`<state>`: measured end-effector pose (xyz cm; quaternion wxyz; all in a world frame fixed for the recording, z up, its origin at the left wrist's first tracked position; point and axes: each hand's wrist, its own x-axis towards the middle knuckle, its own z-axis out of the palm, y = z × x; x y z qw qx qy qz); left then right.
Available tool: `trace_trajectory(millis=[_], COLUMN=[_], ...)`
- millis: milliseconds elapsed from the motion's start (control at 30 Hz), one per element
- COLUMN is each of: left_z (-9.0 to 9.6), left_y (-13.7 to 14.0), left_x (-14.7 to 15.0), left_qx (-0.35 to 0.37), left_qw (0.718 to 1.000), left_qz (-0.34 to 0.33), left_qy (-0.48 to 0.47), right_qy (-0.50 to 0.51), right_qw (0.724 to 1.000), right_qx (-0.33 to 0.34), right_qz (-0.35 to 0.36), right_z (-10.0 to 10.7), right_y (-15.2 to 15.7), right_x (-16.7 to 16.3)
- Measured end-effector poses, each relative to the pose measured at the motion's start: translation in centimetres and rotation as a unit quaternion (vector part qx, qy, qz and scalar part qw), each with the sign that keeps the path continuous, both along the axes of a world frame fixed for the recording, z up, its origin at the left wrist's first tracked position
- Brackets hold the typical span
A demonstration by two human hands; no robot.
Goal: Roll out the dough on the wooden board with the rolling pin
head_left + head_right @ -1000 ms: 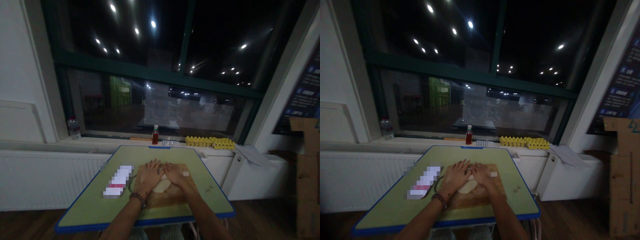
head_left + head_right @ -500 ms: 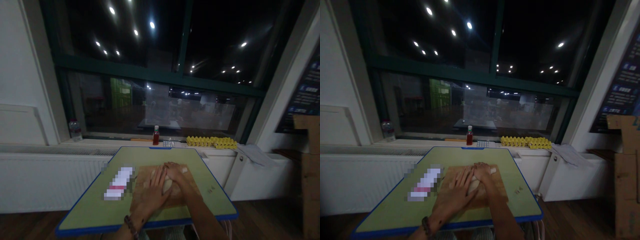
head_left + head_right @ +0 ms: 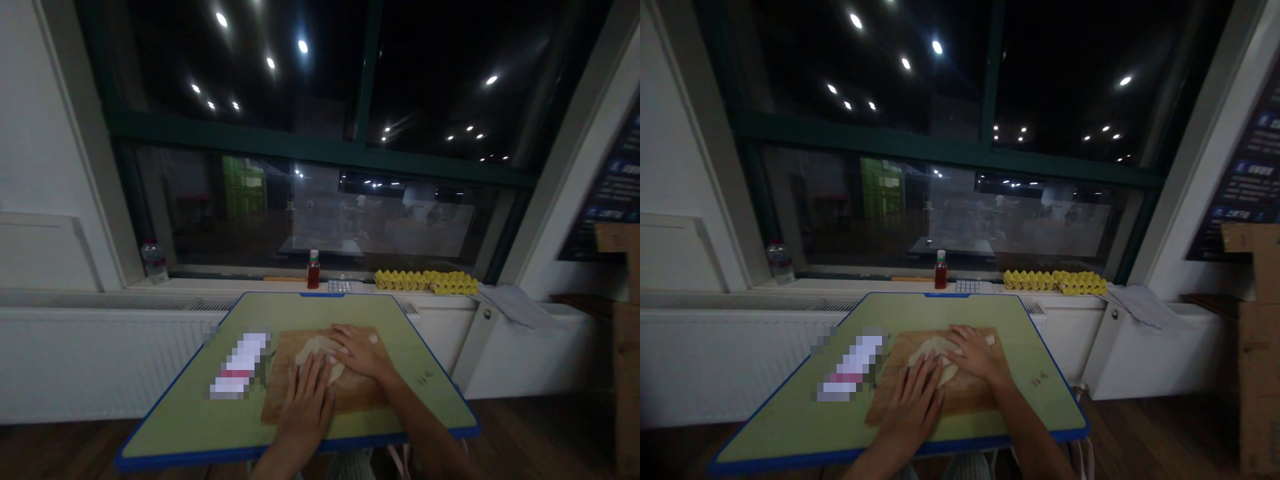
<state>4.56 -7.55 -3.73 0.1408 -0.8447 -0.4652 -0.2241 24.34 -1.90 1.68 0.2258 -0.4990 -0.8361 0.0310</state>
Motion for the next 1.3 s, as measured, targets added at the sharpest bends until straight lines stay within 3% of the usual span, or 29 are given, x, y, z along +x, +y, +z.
trace_trajectory(millis=[133,267,367,467,667,800,1067,1200,1300], left_z=[-1.0,-1.3,-0.9,-0.2,1.4,2.7,4.4,4.1,3.8], left_y=[0.2,0.5,0.7,0.9,0.4,0.2,1.5,2.6,3.4], left_x=[-0.1,-0.5,-1.1,-1.8,-1.4,-0.1,1.8,1.4,0.7], left_qx=[0.120,0.158,0.116,0.021,-0.121,-0.200,-0.217,-0.196,-0.221], left_qw=[0.992,0.987,0.991,0.993,0.988,0.975,0.968,0.978,0.975], left_qz=[-0.027,-0.011,0.047,0.105,0.088,0.095,0.122,0.072,0.034], left_qy=[-0.005,-0.019,-0.042,-0.057,-0.026,0.005,0.003,0.004,0.018], right_qy=[0.013,0.043,0.051,0.037,0.021,0.029,0.022,0.022,0.029], right_qw=[0.999,0.999,0.998,0.999,0.998,0.991,0.988,0.987,0.987], right_qx=[0.013,0.015,0.024,0.032,0.023,0.055,0.076,0.080,0.084], right_qz=[0.032,0.024,0.016,0.011,-0.058,-0.119,-0.134,-0.136,-0.135], right_z=[0.1,0.2,0.3,0.3,-0.5,-0.6,-0.8,-1.0,-1.0], right_y=[-1.0,-1.2,-1.2,-1.2,-0.7,-0.5,-0.4,-0.1,-0.1], right_x=[0.8,0.6,0.5,0.5,0.6,0.8,0.9,1.0,1.0])
